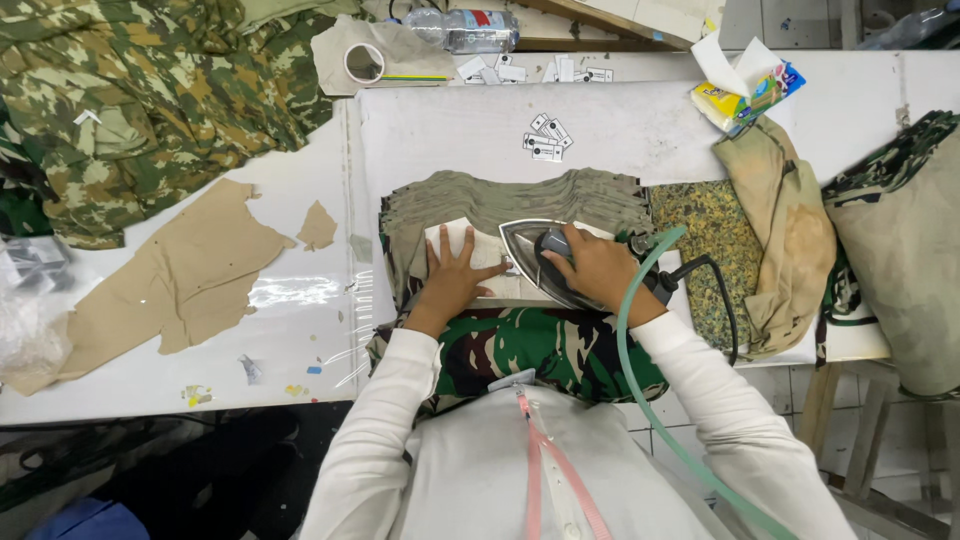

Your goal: The person irons a stack of camouflage-patterned shirts on a white table. They place a white template on the shirt, position a small tag, and use a steam iron to press the area. The person repeats this process for multiple shirts, adjusting the fabric and template between each ironing action.

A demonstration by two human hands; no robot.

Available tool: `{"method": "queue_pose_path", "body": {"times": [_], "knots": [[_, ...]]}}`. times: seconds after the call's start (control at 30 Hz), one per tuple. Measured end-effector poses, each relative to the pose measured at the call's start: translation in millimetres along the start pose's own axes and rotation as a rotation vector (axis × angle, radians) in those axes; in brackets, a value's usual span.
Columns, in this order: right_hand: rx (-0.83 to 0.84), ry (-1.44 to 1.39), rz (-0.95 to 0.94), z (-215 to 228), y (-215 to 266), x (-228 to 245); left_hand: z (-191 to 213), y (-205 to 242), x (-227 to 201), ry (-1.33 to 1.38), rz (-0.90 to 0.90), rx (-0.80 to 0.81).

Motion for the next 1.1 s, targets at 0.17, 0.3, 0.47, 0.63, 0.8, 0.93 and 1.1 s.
{"method": "queue_pose_path", "body": {"times": [0.17, 0.3, 0.47, 0.63, 0.8, 0.93, 1.1], "knots": [[-0.144, 0.092, -0.035, 1, -2, 6, -6, 0, 3, -0.004, -0.027, -0.043], [-0.219, 0.126, -0.036, -2, -9, 6, -4, 3, 2, -0.008, -0.054, -0.101], [-0.194, 0.126, 0.096, -14, 2, 4, 0, 9, 10, 0.191, -0.052, -0.237], [-0.279, 0.108, -0.314, -42, 6, -61, 3, 25, 36, 0.648, 0.270, -0.547], [-0.372, 0.013, -0.337, -21, 33, -59, 15, 39, 36, 0.978, 0.386, -0.576], [-0.443, -0.123, -0.343, -25, 45, -68, 31, 71, 29, 1.203, 0.384, -0.697], [-0.599, -0.308, -0.382, -38, 72, -91, 62, 73, 80, 1.613, 0.302, -0.984]]}}
Point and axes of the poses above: each hand's wrist, its own y-axis away from the middle knuckle, its own z-axis out of the back of the hand, x = y × z, the point moved 7 cm from there along -y, towards the middle knuckle, and after that the axes turned 6 degrees about y, right-handed, at the moved point
